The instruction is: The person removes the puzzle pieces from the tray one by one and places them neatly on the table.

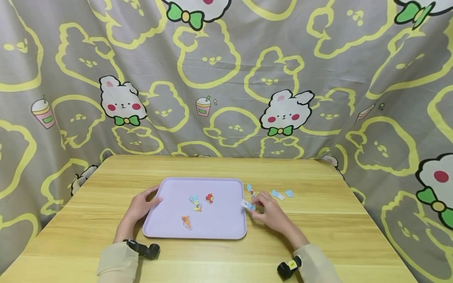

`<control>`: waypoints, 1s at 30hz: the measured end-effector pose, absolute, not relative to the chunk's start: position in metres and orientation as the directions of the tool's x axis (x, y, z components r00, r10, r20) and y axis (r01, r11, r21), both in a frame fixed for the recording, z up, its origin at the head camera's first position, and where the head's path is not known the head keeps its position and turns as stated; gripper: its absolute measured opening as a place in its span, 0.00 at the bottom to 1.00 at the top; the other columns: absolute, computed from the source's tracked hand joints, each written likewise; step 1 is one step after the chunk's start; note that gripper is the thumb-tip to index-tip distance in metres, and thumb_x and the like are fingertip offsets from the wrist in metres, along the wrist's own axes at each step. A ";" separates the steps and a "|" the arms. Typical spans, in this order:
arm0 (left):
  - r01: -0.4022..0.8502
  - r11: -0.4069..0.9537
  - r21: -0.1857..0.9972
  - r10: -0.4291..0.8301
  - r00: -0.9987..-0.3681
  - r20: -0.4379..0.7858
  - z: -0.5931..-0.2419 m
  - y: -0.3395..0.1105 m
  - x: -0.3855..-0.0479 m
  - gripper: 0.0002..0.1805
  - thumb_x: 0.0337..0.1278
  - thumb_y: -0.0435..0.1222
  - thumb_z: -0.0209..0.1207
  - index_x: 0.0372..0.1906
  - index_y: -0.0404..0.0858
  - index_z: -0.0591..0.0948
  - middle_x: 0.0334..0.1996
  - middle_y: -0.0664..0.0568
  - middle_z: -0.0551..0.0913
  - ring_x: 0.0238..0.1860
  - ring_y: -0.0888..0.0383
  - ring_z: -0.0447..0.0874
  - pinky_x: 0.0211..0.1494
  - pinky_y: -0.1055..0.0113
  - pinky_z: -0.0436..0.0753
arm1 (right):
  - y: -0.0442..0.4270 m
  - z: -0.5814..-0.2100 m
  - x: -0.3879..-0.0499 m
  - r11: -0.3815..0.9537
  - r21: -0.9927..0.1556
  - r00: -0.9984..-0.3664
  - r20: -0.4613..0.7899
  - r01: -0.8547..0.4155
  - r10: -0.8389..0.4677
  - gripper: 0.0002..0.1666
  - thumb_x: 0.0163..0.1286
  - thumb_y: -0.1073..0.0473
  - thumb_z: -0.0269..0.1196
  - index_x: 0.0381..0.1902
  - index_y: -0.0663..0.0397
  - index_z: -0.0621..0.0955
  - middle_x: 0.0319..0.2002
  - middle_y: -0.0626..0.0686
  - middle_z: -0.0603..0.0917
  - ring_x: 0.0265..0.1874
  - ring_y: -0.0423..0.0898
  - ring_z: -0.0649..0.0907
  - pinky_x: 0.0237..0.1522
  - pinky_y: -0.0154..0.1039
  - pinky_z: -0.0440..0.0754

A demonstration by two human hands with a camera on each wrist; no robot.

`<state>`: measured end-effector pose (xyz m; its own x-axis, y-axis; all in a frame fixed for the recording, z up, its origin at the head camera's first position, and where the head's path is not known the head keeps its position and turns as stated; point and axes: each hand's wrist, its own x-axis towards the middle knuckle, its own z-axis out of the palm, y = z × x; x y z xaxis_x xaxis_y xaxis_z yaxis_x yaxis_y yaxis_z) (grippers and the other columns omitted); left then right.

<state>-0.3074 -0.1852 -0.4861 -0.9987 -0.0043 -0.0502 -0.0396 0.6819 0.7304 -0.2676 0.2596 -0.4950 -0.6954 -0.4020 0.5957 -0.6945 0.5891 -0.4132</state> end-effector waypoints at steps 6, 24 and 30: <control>-0.043 0.682 0.730 -0.004 -0.998 -0.055 -0.486 -0.186 -0.307 0.32 0.66 0.40 0.59 0.73 0.42 0.66 0.72 0.33 0.63 0.73 0.32 0.58 0.73 0.38 0.63 | 0.267 -0.495 -0.267 0.625 -0.419 -0.726 0.571 -0.659 -0.383 0.14 0.51 0.66 0.73 0.33 0.51 0.81 0.31 0.44 0.79 0.39 0.47 0.83 0.43 0.38 0.86; -0.045 0.679 0.733 -0.002 -0.998 -0.059 -0.485 -0.185 -0.306 0.32 0.67 0.40 0.58 0.73 0.41 0.65 0.72 0.33 0.62 0.73 0.32 0.57 0.73 0.38 0.63 | 0.284 -0.500 -0.265 0.610 -0.405 -0.707 0.580 -0.681 -0.405 0.14 0.48 0.70 0.72 0.31 0.54 0.80 0.28 0.47 0.78 0.29 0.39 0.74 0.30 0.28 0.77; -0.041 0.683 0.729 -0.004 -0.999 -0.053 -0.486 -0.185 -0.307 0.32 0.67 0.40 0.58 0.73 0.41 0.66 0.72 0.34 0.63 0.73 0.32 0.58 0.73 0.38 0.63 | 0.285 -0.500 -0.265 0.640 -0.392 -0.730 0.535 -0.660 -0.426 0.13 0.50 0.67 0.72 0.32 0.52 0.80 0.28 0.45 0.77 0.31 0.34 0.72 0.31 0.26 0.76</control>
